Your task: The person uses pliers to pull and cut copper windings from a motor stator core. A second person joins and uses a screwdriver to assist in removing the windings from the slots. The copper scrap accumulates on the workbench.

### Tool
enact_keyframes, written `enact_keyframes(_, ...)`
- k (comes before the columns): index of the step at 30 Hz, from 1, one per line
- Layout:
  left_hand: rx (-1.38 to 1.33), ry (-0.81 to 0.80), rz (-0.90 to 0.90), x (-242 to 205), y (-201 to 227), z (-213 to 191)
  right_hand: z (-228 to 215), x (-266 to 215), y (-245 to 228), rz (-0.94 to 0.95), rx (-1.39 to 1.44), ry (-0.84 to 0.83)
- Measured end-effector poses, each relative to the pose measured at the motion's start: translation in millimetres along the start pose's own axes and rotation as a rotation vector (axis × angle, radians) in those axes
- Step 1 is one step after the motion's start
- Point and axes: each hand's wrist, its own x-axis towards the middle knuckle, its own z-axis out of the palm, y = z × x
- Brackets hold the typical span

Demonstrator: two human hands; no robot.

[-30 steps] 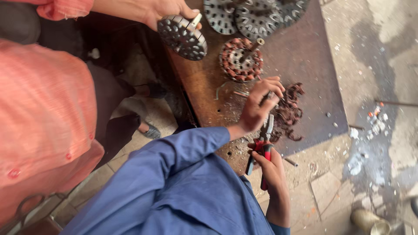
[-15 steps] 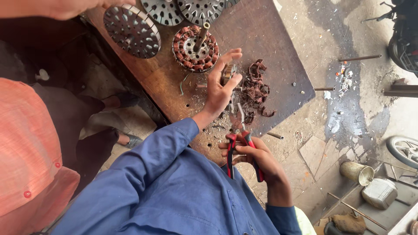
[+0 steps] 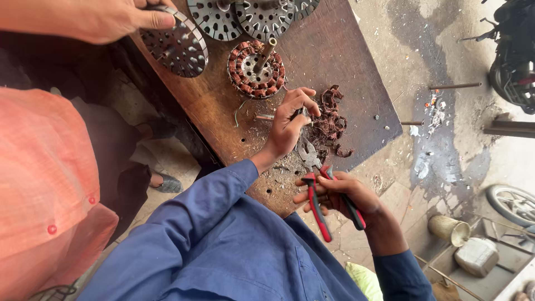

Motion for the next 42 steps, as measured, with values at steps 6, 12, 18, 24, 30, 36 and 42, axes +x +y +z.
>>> enact_keyframes(6, -0.034, 0.056, -0.006, 5, 0, 6, 11, 2, -4, 0.039, 0.026, 0.142)
enact_keyframes(12, -0.026, 0.088, 0.018, 5, 0, 2, 36, 29, 32, -0.103, -0.272, 0.422)
enact_keyframes(18, -0.076, 0.102, 0.014, 11, -1, 3, 32, 28, 34, -0.134, 0.114, 0.234)
enact_keyframes(24, 0.027, 0.089, 0.063, 17, 2, 3, 34, 34, 27, -0.08, -0.552, 0.597)
enact_keyframes(30, -0.04, 0.09, 0.02, 9, -2, 6, 30, 33, 32, -0.168, 0.246, 0.198)
enact_keyframes(36, 0.049, 0.071, 0.1, 7, 0, 4, 39, 44, 26, -0.054, -0.649, 0.734)
enact_keyframes(42, 0.077, 0.105, 0.081, 5, -1, 9, 23, 26, -3, 0.012, -0.447, 0.513)
